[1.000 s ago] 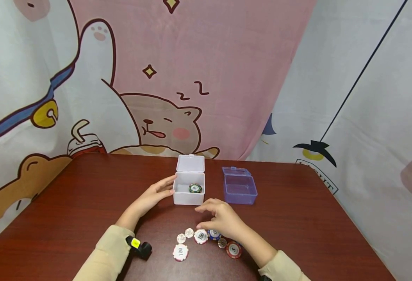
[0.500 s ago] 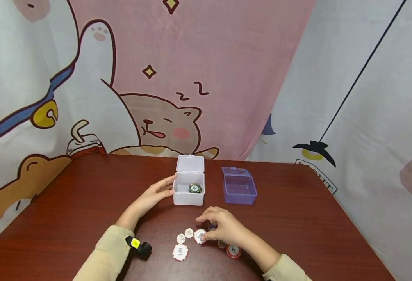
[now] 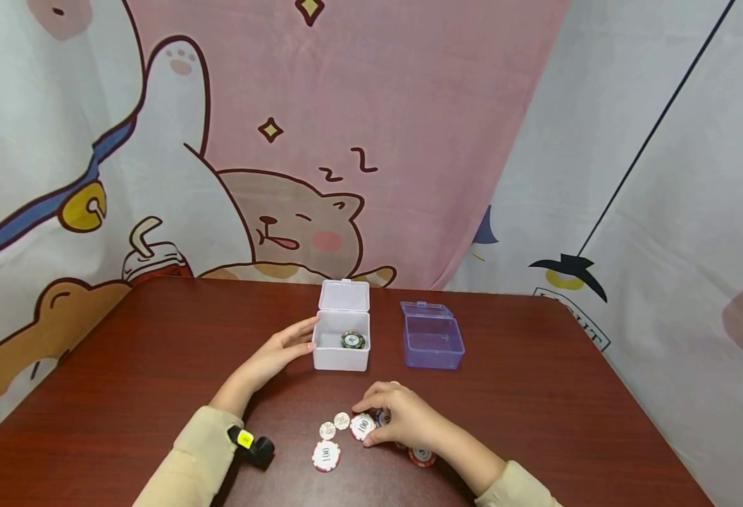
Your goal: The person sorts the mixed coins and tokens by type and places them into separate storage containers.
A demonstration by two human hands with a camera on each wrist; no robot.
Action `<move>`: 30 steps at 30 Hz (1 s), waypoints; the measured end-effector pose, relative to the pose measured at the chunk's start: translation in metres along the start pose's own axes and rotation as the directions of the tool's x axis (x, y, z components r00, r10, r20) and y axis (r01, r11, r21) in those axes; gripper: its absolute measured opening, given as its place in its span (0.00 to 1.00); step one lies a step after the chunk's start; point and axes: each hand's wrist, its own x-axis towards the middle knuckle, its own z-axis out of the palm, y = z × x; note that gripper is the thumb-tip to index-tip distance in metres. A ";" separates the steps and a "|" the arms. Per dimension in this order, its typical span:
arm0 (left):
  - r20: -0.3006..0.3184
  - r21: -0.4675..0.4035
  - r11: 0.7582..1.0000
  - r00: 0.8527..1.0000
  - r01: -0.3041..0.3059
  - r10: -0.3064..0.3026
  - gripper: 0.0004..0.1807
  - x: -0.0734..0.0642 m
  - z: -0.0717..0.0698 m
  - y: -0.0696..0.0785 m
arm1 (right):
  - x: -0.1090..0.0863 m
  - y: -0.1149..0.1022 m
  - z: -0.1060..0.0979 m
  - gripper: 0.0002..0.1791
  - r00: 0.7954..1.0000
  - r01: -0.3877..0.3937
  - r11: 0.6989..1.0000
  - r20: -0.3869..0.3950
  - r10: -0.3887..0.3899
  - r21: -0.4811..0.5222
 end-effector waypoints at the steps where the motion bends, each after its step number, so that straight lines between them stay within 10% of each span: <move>1: 0.000 0.003 1.000 1.000 0.002 -0.002 0.32 0.000 0.000 0.000 | 0.000 0.000 0.000 0.24 1.000 0.000 1.000 0.002 0.000 0.000; 30: 0.003 0.017 1.000 1.000 0.018 -0.018 0.30 0.000 0.000 0.001 | 0.003 -0.005 -0.003 0.18 0.997 0.007 0.994 -0.074 0.001 0.111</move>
